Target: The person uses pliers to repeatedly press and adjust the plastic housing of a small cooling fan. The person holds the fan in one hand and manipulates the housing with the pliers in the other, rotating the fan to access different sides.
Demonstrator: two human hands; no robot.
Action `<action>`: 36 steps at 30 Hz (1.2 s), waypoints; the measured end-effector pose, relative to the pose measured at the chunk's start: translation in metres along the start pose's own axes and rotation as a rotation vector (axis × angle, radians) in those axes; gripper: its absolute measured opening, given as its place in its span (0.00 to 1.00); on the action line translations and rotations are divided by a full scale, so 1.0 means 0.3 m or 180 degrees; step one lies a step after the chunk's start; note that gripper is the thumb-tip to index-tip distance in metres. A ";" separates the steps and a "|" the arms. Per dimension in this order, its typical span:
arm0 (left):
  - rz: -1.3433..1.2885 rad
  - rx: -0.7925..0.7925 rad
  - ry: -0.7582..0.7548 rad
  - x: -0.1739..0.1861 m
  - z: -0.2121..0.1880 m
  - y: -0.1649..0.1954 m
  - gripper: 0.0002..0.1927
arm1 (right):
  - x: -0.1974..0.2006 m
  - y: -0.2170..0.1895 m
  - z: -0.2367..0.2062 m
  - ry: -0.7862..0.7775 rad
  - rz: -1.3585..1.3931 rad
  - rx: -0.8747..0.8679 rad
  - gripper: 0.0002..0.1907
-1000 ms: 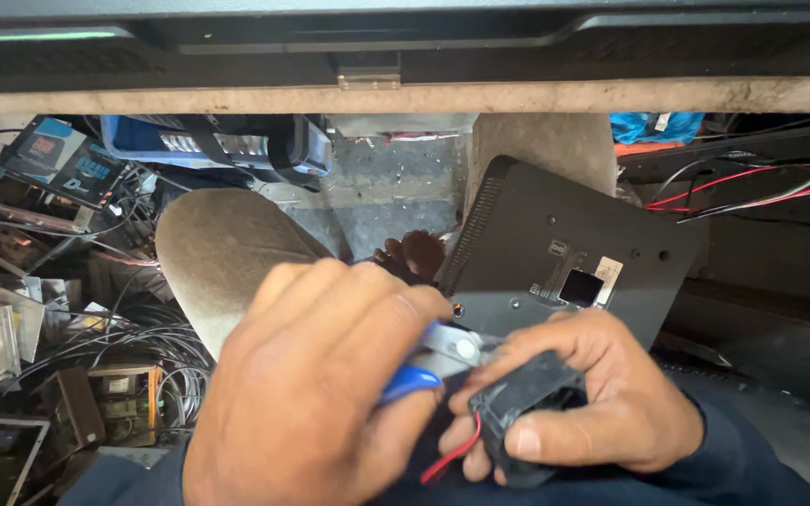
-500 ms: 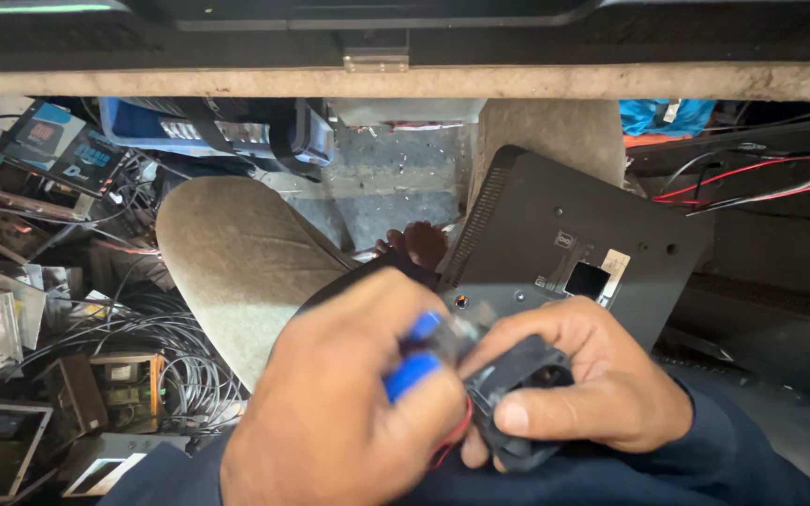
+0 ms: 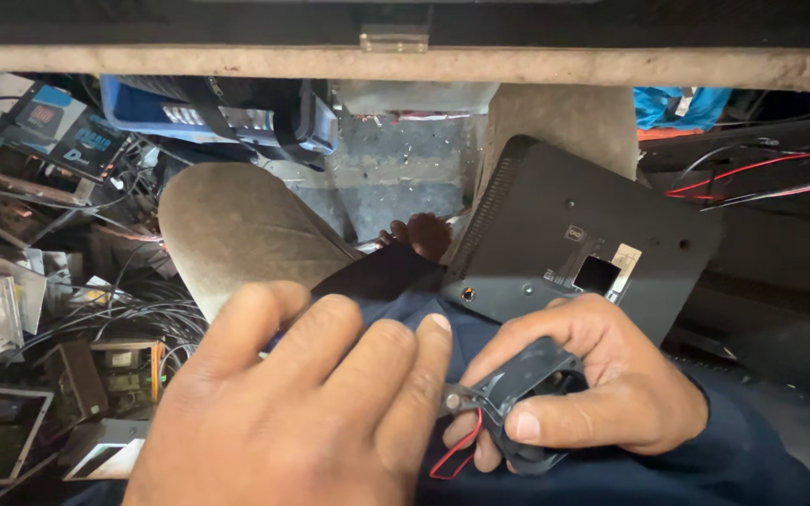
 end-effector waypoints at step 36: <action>-0.2288 0.1616 -0.0212 -0.090 -0.013 0.012 0.14 | 0.002 -0.023 0.000 -0.0197 -0.0550 0.0346 0.13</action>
Point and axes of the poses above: each hand's wrist, its own z-axis towards the middle knuckle, its own x-axis out of the back of the hand, y = z × x, the point moved 1 cm from there along z, towards the middle knuckle, and after that the axes turned 2 degrees about -z, right-handed, at the moved point
